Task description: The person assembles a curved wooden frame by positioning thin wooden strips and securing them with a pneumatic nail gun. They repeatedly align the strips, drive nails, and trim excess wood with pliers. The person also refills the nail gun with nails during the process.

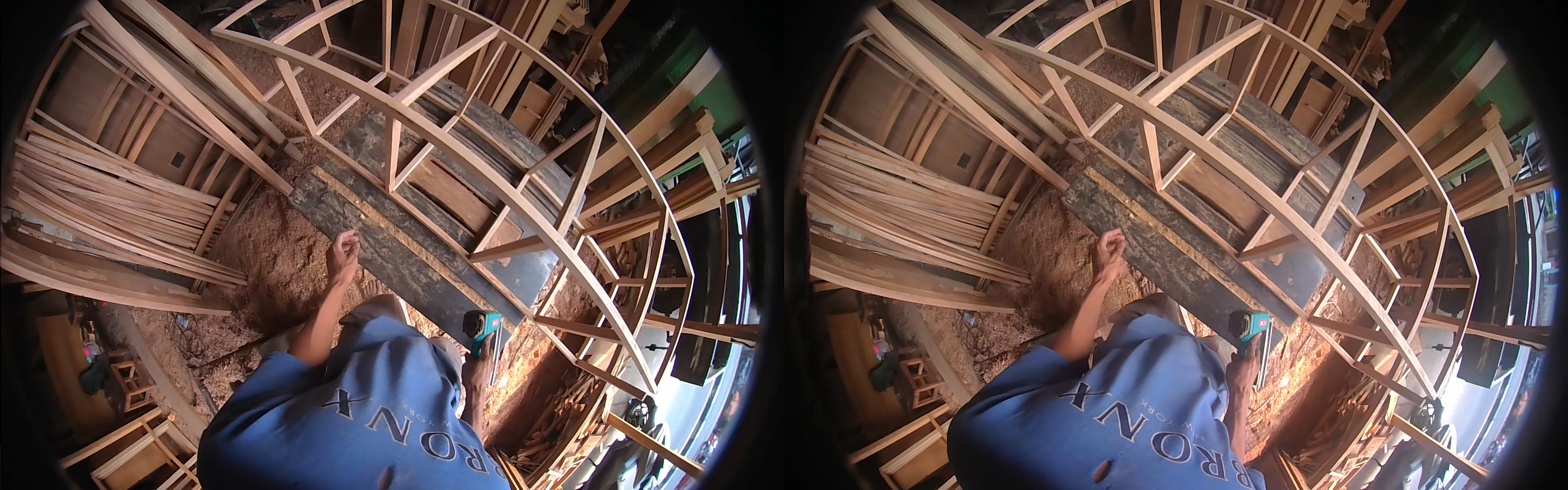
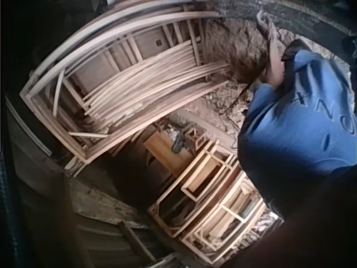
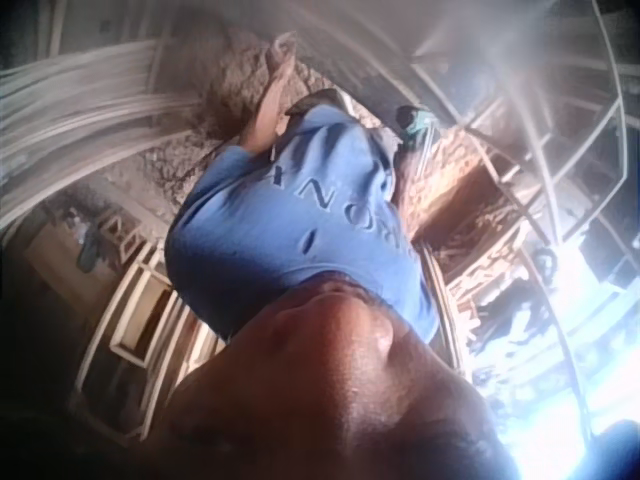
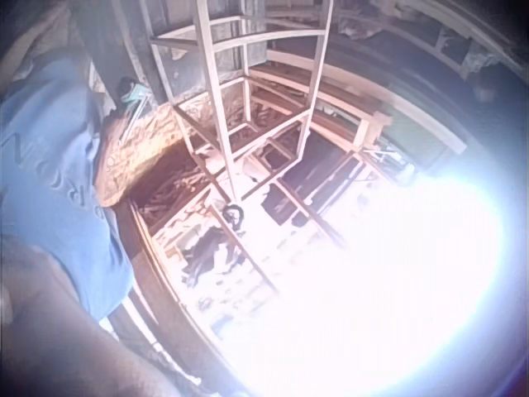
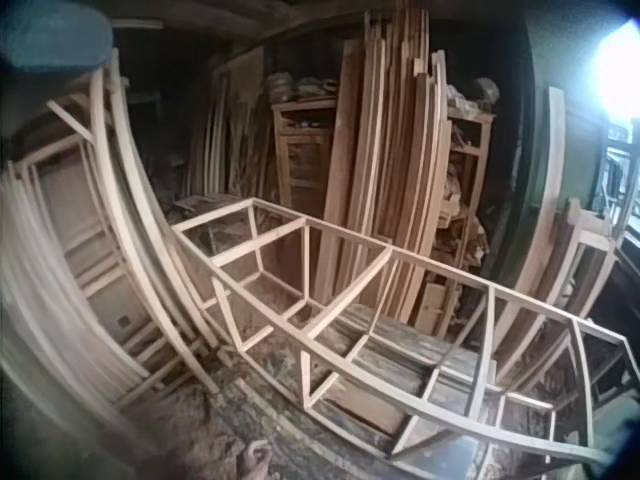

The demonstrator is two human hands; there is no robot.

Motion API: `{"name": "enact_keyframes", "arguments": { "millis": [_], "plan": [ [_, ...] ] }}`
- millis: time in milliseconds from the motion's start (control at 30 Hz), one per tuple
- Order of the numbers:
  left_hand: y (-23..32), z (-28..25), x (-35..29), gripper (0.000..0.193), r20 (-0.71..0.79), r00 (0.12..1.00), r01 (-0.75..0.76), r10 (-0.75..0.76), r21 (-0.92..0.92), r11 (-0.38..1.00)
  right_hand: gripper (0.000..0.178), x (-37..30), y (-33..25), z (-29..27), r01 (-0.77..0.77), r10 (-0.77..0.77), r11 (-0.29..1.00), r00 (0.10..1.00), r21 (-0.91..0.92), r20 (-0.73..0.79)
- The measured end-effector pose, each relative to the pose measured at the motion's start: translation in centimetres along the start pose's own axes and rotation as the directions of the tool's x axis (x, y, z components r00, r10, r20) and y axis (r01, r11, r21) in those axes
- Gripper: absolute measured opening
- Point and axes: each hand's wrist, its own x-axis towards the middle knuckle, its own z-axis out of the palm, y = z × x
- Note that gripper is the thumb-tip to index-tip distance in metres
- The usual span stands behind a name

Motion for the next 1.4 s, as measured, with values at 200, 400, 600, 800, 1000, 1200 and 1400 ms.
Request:
{"name": "enact_keyframes", "arguments": {
  "millis": [200,400,600,800,1000,1200,1400],
  "plan": [
    [1.3,-7.2,11.5,0.034,0.023,1.000,-0.023,0.020,0.128,0.992,0.080,-3.5,-0.3,2.7,-0.313,0.329,0.943,0.928,0.115,-0.172],
    [3.4,-4.6,20.1,0.048,0.434,0.846,-0.508,0.311,0.476,0.718,0.065,-6.4,0.6,4.1,-0.449,0.525,0.767,0.850,0.459,-0.046],
    [2.5,1.4,24.0,0.059,0.785,0.511,-0.855,0.351,0.422,0.301,0.073,-8.0,-0.4,3.5,-0.478,0.552,0.759,0.832,0.442,-0.050],
    [1.6,3.0,27.6,0.015,0.852,0.157,-0.985,0.500,0.096,0.146,0.076,-9.0,-2.3,1.4,-0.457,0.559,0.704,0.829,0.543,-0.028],
    [1.9,5.1,24.8,0.013,0.834,0.122,-0.991,0.539,0.068,0.119,0.073,-9.3,-2.5,0.3,-0.499,0.617,0.648,0.787,0.575,-0.012],
    [2.2,8.8,19.1,0.016,0.860,0.140,-0.980,0.490,0.051,0.191,0.072,-8.6,-0.1,0.3,-0.481,0.599,0.640,0.801,0.600,0.003],
    [2.1,14.2,14.9,0.015,0.820,0.143,-0.967,0.554,-0.003,0.255,0.066,-7.4,0.8,-0.2,-0.430,0.532,0.675,0.847,0.599,0.008]
  ]
}}
